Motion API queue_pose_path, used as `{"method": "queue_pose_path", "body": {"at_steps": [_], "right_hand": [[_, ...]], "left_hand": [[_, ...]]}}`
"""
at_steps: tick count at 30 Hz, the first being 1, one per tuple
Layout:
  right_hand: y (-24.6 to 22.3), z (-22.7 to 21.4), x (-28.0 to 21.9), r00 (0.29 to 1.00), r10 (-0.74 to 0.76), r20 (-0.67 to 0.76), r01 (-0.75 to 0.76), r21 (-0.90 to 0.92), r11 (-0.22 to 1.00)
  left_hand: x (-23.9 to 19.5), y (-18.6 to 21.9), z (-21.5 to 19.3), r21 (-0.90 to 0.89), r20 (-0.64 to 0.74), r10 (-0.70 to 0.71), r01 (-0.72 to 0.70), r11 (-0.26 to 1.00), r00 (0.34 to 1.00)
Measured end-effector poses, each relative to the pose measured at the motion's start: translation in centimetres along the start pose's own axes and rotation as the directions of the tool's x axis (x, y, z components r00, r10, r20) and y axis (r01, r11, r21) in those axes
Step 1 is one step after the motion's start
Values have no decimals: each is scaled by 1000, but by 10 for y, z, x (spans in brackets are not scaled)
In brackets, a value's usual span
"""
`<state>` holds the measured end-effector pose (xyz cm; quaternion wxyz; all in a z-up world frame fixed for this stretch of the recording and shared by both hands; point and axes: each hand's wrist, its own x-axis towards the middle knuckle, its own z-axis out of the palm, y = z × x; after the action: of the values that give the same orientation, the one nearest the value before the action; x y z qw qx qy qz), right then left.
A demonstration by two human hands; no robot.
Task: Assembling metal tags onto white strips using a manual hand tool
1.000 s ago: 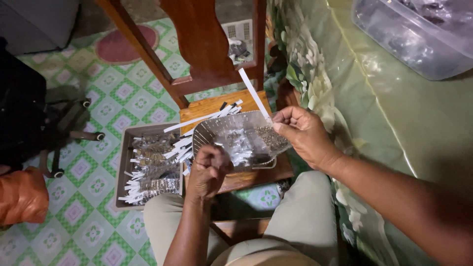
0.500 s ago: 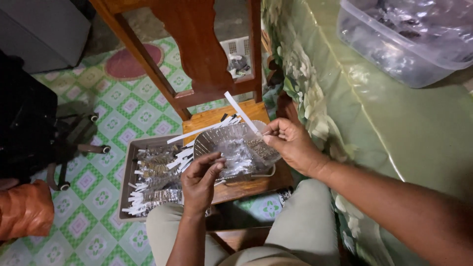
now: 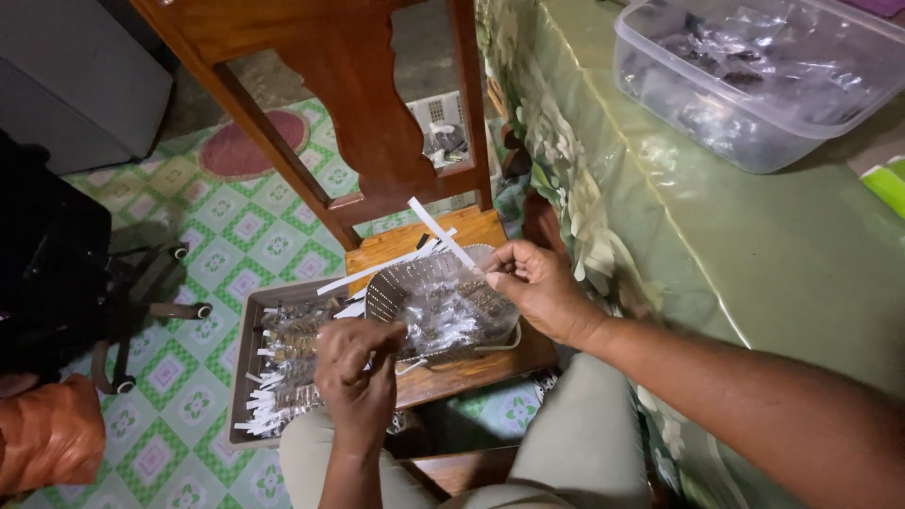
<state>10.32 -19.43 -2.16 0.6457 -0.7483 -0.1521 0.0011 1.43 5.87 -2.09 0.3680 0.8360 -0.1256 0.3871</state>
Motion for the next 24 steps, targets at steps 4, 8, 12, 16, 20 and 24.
{"method": "queue_pose_path", "body": {"at_steps": [4,8,12,16,20,24], "right_hand": [[-15,3,-5,997,35,64,-38,46,998],[-11,8,-8,995,9,100,-13,37,999],[-26,21,-15,994,106,13,-106,221,969],[-5,19,-14,994,104,30,-108,232,967],[-14,18,-14,995,91,45,-99,231,968],[-20,18,-14,996,69,62,-82,239,968]], "left_hand": [[14,37,6,-602,255,-295,390,697,921],[25,47,36,-746,377,-485,569,347,789],[28,45,70,-790,183,-554,456,409,812],[32,43,73,-808,180,-551,442,390,815],[33,49,72,-819,192,-567,449,357,801],[33,50,71,-811,166,-568,439,387,806]]}}
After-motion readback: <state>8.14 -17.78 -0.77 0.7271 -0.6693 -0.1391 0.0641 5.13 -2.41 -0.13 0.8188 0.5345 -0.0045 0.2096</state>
